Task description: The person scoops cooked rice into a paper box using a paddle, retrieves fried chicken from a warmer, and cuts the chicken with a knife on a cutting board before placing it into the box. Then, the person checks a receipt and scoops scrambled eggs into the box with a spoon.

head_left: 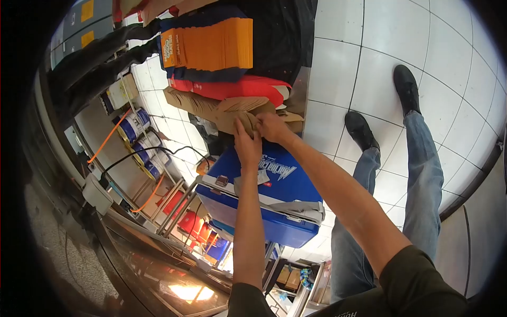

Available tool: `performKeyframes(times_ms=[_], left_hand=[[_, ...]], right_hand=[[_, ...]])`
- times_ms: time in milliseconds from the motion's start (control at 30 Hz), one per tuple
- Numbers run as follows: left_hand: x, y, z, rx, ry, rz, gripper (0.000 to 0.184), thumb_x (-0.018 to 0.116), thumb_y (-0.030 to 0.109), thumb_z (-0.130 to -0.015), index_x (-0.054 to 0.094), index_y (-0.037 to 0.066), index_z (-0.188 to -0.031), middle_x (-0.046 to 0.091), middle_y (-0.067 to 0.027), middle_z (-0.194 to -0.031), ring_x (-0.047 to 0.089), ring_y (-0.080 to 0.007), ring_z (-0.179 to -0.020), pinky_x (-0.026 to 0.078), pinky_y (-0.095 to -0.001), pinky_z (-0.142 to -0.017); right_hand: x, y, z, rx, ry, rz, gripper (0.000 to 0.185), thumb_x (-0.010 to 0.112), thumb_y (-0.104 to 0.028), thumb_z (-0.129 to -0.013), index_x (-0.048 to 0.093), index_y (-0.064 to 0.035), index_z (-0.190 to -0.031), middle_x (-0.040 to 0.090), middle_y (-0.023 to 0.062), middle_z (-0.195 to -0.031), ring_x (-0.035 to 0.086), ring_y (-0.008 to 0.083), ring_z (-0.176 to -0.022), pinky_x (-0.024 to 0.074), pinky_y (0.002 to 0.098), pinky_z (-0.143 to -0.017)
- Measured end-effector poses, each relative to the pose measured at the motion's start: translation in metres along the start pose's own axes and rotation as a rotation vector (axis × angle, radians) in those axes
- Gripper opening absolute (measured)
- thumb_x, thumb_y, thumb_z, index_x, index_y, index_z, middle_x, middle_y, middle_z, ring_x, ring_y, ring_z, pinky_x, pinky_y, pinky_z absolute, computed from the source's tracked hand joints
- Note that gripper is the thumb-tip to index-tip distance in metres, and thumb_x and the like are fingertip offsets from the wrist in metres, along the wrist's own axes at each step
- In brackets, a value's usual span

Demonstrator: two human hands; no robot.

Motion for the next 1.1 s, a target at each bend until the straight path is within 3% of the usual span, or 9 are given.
performKeyframes(times_ms=[200,400,533,667,700,767,867,900,1100], left_hand=[[-0.031,0.017,-0.013,-0.325,-0.291,0.055,0.066,0.051,0.018,-0.094,0.025,-0.009,-0.148,0.042,-0.0363,-0.14,0.048,-0.048,-0.126,0.043,-0.0461,-0.104],[-0.002,0.033,0.015,0.012,0.186,0.124,0.074,0.059,0.017,-0.091,0.021,-0.013,-0.148,0.039,-0.0366,-0.144,0.038,-0.0468,-0.135,0.032,-0.0417,-0.113],[-0.03,0.169,0.128,0.034,-0.441,0.534,0.079,0.053,-0.005,-0.081,0.021,-0.002,-0.153,0.025,-0.0239,-0.158,0.024,-0.0335,-0.147,0.021,-0.0371,-0.12],[-0.027,0.274,0.277,0.392,-0.663,0.587,0.078,0.069,0.018,-0.087,0.027,0.0,-0.149,0.031,-0.022,-0.155,0.029,-0.034,-0.145,0.024,-0.042,-0.119],[-0.118,0.328,0.285,0.287,-0.582,0.65,0.072,0.068,0.021,-0.088,0.033,0.0,-0.147,0.035,-0.0226,-0.152,0.034,-0.0333,-0.142,0.029,-0.0418,-0.116],[-0.072,0.321,0.318,0.132,-0.613,0.823,0.049,0.064,0.026,-0.091,0.052,-0.001,-0.13,0.056,-0.022,-0.133,0.05,-0.0298,-0.127,0.037,-0.0416,-0.108],[-0.163,0.392,0.282,0.434,-0.289,0.871,0.054,0.065,0.026,-0.092,0.047,0.001,-0.137,0.061,-0.0206,-0.129,0.059,-0.0288,-0.118,0.046,-0.0394,-0.1],[-0.236,0.406,0.28,0.103,-0.538,0.805,0.05,0.063,0.022,-0.094,0.047,0.002,-0.137,0.065,-0.0177,-0.121,0.066,-0.0247,-0.106,0.051,-0.0356,-0.093],[-0.373,0.381,0.229,0.088,0.148,1.342,0.029,0.055,0.003,-0.094,0.054,0.0,-0.123,0.066,-0.0132,-0.117,0.066,-0.0178,-0.105,0.052,-0.0312,-0.088]], right_hand=[[0.007,-0.011,0.035,-0.13,0.124,0.042,0.017,0.054,-0.007,-0.081,0.065,0.0026,-0.09,0.065,0.0285,-0.085,0.062,0.0468,-0.086,0.0489,0.0509,-0.077],[-0.133,-0.104,0.159,0.23,0.217,-0.021,0.023,0.06,-0.021,-0.088,0.06,0.0009,-0.097,0.064,0.0281,-0.087,0.061,0.0484,-0.086,0.0482,0.0541,-0.074],[-0.236,-0.209,0.266,0.161,0.067,0.342,0.027,0.063,-0.026,-0.085,0.06,-0.0018,-0.097,0.067,0.0239,-0.089,0.064,0.0457,-0.08,0.0512,0.0531,-0.073],[-0.293,-0.36,0.32,0.049,-0.026,0.681,0.027,0.062,-0.021,-0.084,0.06,-0.0014,-0.102,0.066,0.0231,-0.078,0.066,0.0433,-0.073,0.0525,0.0551,-0.068],[-0.299,-0.415,0.318,-0.024,0.005,0.749,0.03,0.062,-0.021,-0.084,0.058,-0.0021,-0.107,0.066,0.0223,-0.074,0.065,0.0437,-0.07,0.0524,0.0552,-0.066],[-0.292,-0.522,0.329,-0.109,-0.008,0.871,0.036,0.061,-0.02,-0.085,0.053,-0.0018,-0.114,0.065,0.0218,-0.07,0.064,0.0451,-0.065,0.052,0.0556,-0.064],[-0.267,-0.637,0.31,-0.457,0.008,0.824,0.031,0.059,-0.019,-0.086,0.054,-0.0006,-0.11,0.065,0.0216,-0.068,0.065,0.0441,-0.062,0.0529,0.0545,-0.061],[-0.255,-0.661,0.299,-0.516,0.008,0.92,0.031,0.059,-0.018,-0.086,0.054,-0.0009,-0.111,0.065,0.0211,-0.068,0.065,0.043,-0.062,0.0529,0.0537,-0.059],[-0.185,-0.652,0.148,-0.737,-0.022,1.245,0.037,0.058,-0.019,-0.087,0.049,-0.0018,-0.118,0.067,0.0198,-0.07,0.067,0.039,-0.063,0.0537,0.0512,-0.055]])
Point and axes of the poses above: each hand's wrist, its own z-axis away from the middle knuckle, its own x-axis out of the palm, y = z × x, the point moved 3 cm from there along -z, towards the middle knuckle
